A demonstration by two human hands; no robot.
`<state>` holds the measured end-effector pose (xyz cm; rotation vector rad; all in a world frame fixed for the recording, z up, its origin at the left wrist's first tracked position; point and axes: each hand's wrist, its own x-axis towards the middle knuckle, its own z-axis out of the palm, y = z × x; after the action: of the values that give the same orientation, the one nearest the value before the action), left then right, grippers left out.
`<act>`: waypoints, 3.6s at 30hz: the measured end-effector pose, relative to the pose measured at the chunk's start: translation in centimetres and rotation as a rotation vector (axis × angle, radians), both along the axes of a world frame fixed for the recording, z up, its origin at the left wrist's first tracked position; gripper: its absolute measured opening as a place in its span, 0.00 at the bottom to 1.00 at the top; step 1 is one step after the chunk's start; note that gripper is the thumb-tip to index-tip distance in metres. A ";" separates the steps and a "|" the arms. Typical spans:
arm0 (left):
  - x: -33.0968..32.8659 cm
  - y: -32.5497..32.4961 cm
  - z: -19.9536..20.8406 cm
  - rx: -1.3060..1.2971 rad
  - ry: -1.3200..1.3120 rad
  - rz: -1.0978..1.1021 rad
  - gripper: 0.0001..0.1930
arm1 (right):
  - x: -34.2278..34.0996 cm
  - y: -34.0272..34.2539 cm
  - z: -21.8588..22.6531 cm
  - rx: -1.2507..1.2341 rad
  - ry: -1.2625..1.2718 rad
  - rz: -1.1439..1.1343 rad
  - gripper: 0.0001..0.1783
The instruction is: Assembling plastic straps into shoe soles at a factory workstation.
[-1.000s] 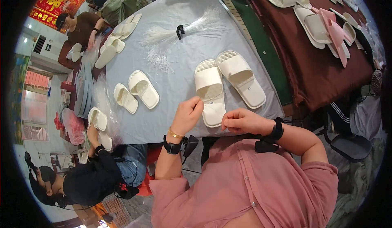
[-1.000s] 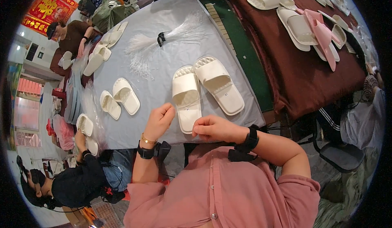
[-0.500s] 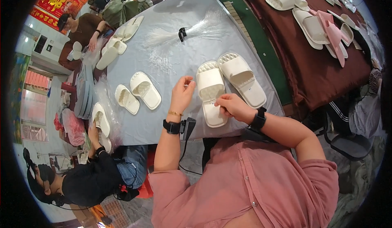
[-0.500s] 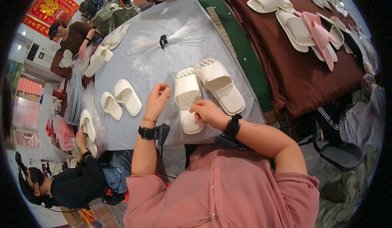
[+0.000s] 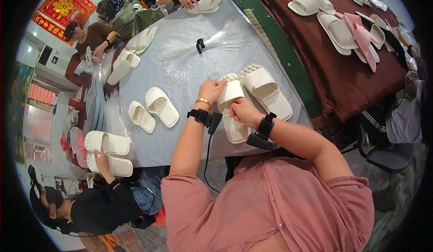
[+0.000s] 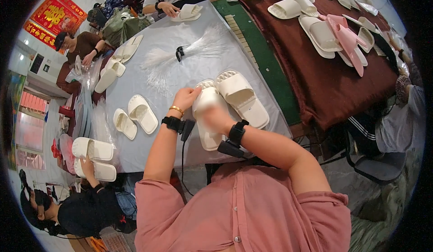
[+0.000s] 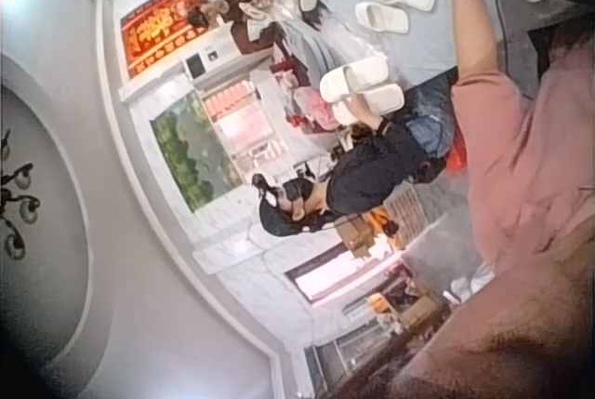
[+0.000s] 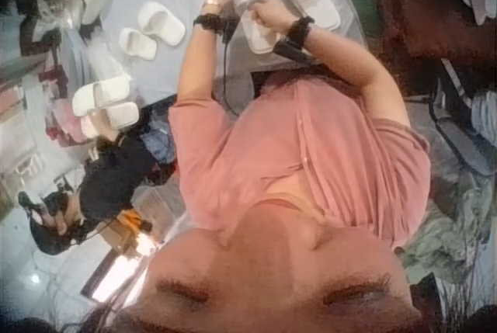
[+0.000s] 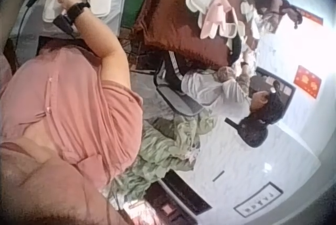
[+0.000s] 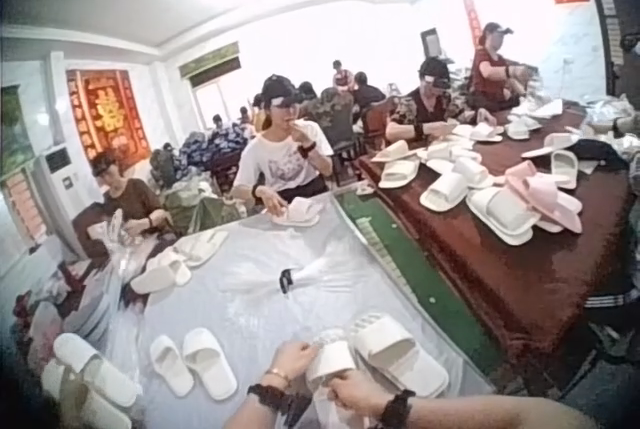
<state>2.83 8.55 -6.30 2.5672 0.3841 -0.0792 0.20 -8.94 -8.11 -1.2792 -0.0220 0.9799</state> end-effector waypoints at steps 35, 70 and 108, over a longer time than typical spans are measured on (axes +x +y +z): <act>4.8 -5.9 -0.6 -0.551 -0.320 -0.036 0.09 | -2.4 -16.5 8.8 -0.501 -1.388 -0.060 0.06; 3.3 -6.7 0.3 -0.907 -0.340 -0.010 0.07 | 3.7 -12.7 3.3 -0.332 -1.408 -0.205 0.09; 0.5 -6.7 -0.8 -1.213 -0.461 0.206 0.07 | 8.6 -4.2 1.8 -0.052 -1.056 -0.312 0.07</act>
<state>3.29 1.86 -7.11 1.2840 0.2797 0.2718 8.84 -13.16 -6.31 -1.6596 -0.5940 -0.0361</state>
